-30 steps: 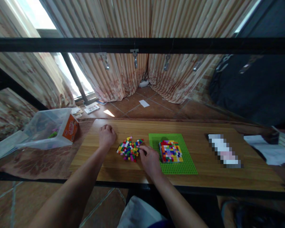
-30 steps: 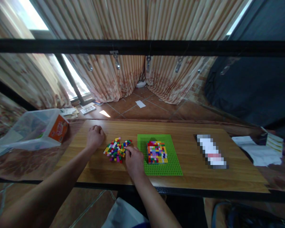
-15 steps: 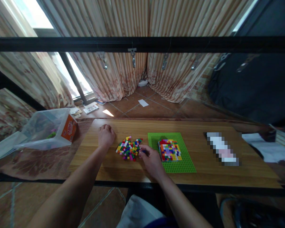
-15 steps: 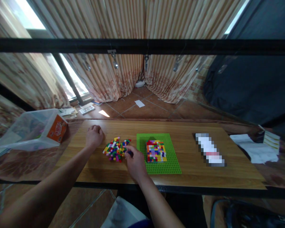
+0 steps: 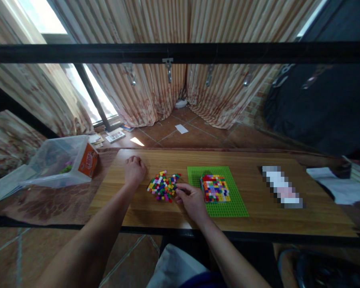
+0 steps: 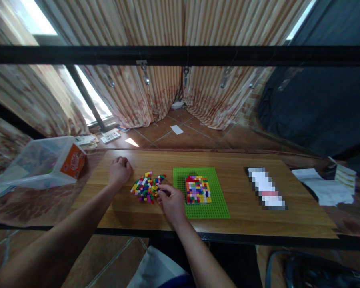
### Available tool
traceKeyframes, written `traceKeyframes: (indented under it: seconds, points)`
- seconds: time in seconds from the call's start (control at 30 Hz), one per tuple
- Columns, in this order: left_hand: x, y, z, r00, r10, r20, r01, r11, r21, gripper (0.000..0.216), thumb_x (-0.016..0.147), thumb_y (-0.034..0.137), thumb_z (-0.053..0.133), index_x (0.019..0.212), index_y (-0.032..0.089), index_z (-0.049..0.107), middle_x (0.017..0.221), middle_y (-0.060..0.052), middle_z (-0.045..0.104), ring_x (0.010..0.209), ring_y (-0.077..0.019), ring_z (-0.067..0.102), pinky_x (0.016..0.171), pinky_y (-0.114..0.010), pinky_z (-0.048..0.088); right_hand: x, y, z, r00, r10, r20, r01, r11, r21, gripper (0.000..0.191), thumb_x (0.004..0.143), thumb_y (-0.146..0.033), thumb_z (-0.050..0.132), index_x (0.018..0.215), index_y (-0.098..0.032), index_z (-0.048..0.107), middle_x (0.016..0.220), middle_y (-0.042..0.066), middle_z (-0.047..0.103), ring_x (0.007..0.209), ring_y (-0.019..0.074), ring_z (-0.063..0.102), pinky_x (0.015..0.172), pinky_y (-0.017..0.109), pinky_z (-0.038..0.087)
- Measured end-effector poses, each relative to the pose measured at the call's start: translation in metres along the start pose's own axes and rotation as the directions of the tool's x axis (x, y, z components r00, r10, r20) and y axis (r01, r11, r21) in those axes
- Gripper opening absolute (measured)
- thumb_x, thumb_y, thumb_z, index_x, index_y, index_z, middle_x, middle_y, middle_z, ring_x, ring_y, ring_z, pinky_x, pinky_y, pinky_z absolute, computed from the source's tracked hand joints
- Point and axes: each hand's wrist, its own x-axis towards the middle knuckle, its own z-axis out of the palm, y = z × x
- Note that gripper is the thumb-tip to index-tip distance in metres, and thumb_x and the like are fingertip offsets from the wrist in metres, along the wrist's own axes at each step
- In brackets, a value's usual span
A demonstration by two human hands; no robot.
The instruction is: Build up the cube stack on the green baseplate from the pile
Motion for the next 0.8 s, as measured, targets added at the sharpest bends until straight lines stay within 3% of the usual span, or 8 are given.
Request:
traceKeyframes:
  seconds: [0.27, 0.47, 0.6, 0.8]
  points:
    - [-0.002, 0.002, -0.002, 1.0, -0.016, 0.014, 0.016, 1.0, 0.0, 0.024, 0.087, 0.021, 0.042, 0.097, 0.018, 0.063, 0.11, -0.014, 0.062, 0.109, -0.0293, 0.053, 0.1, -0.043, 0.041, 0.01, 0.009, -0.007, 1.0, 0.017, 0.006, -0.017, 1.0, 0.001, 0.033, 0.077, -0.046, 0.064, 0.094, -0.018, 0.073, 0.082, 0.004, 0.073, 0.064, 0.0148, 0.067, 0.058, 0.026, 0.055]
    - [-0.003, 0.003, -0.001, 0.999, -0.04, 0.011, 0.04, 0.999, -0.016, 0.024, 0.088, 0.02, 0.041, 0.096, 0.017, 0.063, 0.109, -0.014, 0.063, 0.11, -0.029, 0.053, 0.098, -0.041, 0.043, 0.008, 0.013, -0.009, 0.999, 0.038, 0.034, -0.039, 0.998, 0.052, 0.033, 0.076, -0.037, 0.062, 0.102, -0.02, 0.073, 0.095, 0.005, 0.073, 0.074, 0.015, 0.069, 0.064, 0.027, 0.057]
    - [-0.003, 0.002, 0.0, 0.999, -0.039, 0.011, 0.038, 0.999, 0.003, 0.023, 0.089, 0.021, 0.042, 0.096, 0.018, 0.063, 0.109, -0.013, 0.063, 0.109, -0.0282, 0.054, 0.098, -0.04, 0.043, 0.007, 0.016, -0.008, 0.999, 0.019, 0.042, -0.019, 1.0, -0.012, 0.04, 0.077, -0.038, 0.062, 0.112, -0.02, 0.07, 0.104, 0.007, 0.073, 0.074, 0.0158, 0.07, 0.062, 0.028, 0.057]
    - [-0.004, 0.002, 0.001, 0.999, -0.037, 0.012, 0.037, 0.999, 0.008, 0.022, 0.09, 0.021, 0.042, 0.096, 0.019, 0.063, 0.111, -0.012, 0.064, 0.108, -0.0282, 0.055, 0.097, -0.04, 0.044, 0.009, 0.015, -0.006, 0.999, -0.013, 0.029, 0.016, 0.995, -0.099, 0.045, 0.078, -0.046, 0.064, 0.113, -0.018, 0.068, 0.099, 0.009, 0.074, 0.071, 0.0193, 0.07, 0.057, 0.03, 0.056]
